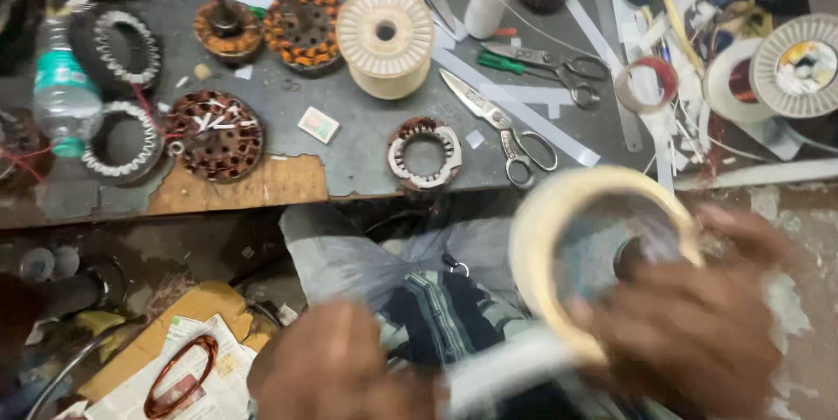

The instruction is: The person wraps white insulating tape around a copper-wound motor stator, repeatedly cutting and applying strips to cover the winding. They use scissors to trim tape and handle a separate coil of copper wire at the end.

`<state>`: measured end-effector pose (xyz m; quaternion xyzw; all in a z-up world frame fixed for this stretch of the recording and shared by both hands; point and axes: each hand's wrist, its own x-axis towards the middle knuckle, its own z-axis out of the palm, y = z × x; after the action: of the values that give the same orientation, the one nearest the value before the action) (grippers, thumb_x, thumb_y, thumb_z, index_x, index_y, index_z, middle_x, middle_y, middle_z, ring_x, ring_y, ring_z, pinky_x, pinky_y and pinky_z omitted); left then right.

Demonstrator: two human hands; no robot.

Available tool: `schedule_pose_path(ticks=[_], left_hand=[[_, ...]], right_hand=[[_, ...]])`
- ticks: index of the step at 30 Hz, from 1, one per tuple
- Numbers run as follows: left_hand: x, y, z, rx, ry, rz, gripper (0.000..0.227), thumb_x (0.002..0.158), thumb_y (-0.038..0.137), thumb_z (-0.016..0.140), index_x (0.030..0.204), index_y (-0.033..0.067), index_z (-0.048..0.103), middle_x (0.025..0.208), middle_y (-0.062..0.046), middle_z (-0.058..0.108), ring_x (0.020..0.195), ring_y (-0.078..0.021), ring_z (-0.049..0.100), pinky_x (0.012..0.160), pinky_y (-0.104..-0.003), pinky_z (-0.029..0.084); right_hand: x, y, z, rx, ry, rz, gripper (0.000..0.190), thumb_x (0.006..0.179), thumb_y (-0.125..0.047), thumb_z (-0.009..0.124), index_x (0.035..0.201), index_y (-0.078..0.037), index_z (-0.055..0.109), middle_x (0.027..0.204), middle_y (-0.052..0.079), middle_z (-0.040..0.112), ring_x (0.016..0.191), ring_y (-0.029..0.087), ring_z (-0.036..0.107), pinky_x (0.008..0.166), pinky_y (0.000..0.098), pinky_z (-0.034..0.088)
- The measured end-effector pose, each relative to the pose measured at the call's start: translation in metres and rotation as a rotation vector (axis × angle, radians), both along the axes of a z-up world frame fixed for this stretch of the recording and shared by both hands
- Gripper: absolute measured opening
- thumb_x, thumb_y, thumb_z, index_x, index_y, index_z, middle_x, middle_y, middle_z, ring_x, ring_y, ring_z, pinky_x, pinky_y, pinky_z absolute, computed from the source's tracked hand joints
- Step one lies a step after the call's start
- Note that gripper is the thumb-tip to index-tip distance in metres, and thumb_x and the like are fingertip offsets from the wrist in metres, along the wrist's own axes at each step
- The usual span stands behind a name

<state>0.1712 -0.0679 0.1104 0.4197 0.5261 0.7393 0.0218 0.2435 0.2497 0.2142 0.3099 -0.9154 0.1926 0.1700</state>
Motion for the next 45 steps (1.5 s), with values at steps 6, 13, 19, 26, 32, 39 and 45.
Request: schedule_pose_path(ticks=[6, 13, 19, 26, 32, 39, 45], left_hand=[[-0.022, 0.002, -0.009, -0.006, 0.191, -0.088, 0.054, 0.094, -0.002, 0.077, 0.135, 0.0032, 0.043, 0.114, -0.011, 0.070, 0.103, -0.0151, 0.072, 0.085, -0.028, 0.056], [0.002, -0.010, -0.003, 0.008, 0.198, -0.129, 0.055, 0.096, -0.001, 0.075, 0.139, 0.0019, 0.042, 0.116, -0.013, 0.072, 0.106, -0.0147, 0.071, 0.090, -0.028, 0.056], [-0.006, -0.021, -0.005, -0.057, 0.054, -0.034, 0.055, 0.097, 0.000, 0.073, 0.142, 0.0008, 0.041, 0.117, -0.014, 0.073, 0.108, -0.0144, 0.071, 0.093, -0.027, 0.056], [-0.081, 0.030, -0.058, -0.151, -0.680, 0.271, 0.056, 0.098, 0.002, 0.070, 0.146, -0.0007, 0.041, 0.116, -0.016, 0.075, 0.106, -0.0136, 0.069, 0.091, -0.026, 0.055], [-0.113, 0.041, -0.101, -0.049, -0.764, 0.210, 0.055, 0.099, 0.003, 0.068, 0.146, -0.0017, 0.040, 0.109, -0.015, 0.077, 0.100, -0.0133, 0.071, 0.088, -0.025, 0.055], [-0.129, 0.045, -0.109, -0.087, -0.617, 0.274, 0.052, 0.098, 0.002, 0.072, 0.142, -0.0024, 0.045, 0.106, -0.016, 0.077, 0.099, -0.0141, 0.071, 0.091, -0.027, 0.055], [-0.139, 0.055, -0.111, -0.408, -0.473, 0.589, 0.046, 0.092, 0.008, 0.076, 0.132, 0.0021, 0.055, 0.099, -0.011, 0.081, 0.092, -0.0129, 0.076, 0.083, -0.027, 0.058]], right_hand=[[0.052, 0.021, -0.006, 0.206, -0.060, 0.072, 0.013, 0.089, -0.020, 0.079, 0.094, -0.009, 0.075, 0.077, 0.006, 0.067, 0.078, 0.022, 0.062, 0.110, 0.0549, 0.038], [0.001, 0.057, -0.038, 0.102, -0.239, -0.135, 0.012, 0.091, -0.017, 0.080, 0.096, -0.008, 0.074, 0.080, 0.008, 0.065, 0.083, 0.027, 0.060, 0.107, 0.0536, 0.041], [-0.126, 0.016, -0.128, -0.251, 0.135, -0.621, 0.014, 0.095, -0.016, 0.083, 0.097, -0.004, 0.075, 0.085, 0.011, 0.064, 0.092, 0.034, 0.060, 0.109, 0.0546, 0.042], [-0.132, 0.003, -0.178, -0.483, -0.058, -0.506, 0.022, 0.103, -0.006, 0.077, 0.124, -0.003, 0.072, 0.121, 0.011, 0.069, 0.112, 0.029, 0.064, 0.102, 0.0378, 0.050], [-0.151, -0.038, -0.188, -0.746, -0.536, -0.345, 0.050, 0.085, -0.010, 0.082, 0.132, -0.003, 0.066, 0.112, 0.005, 0.068, 0.092, 0.012, 0.060, 0.078, 0.0264, 0.050], [-0.169, -0.045, -0.195, -0.883, -0.543, -0.346, 0.018, 0.095, -0.015, 0.078, 0.104, 0.000, 0.075, 0.098, 0.003, 0.070, 0.089, 0.010, 0.064, 0.079, 0.0259, 0.051], [-0.175, -0.044, -0.193, -0.666, -0.301, -0.355, 0.014, 0.093, -0.014, 0.079, 0.098, -0.001, 0.078, 0.094, 0.010, 0.070, 0.090, 0.021, 0.066, 0.082, 0.0335, 0.050]])
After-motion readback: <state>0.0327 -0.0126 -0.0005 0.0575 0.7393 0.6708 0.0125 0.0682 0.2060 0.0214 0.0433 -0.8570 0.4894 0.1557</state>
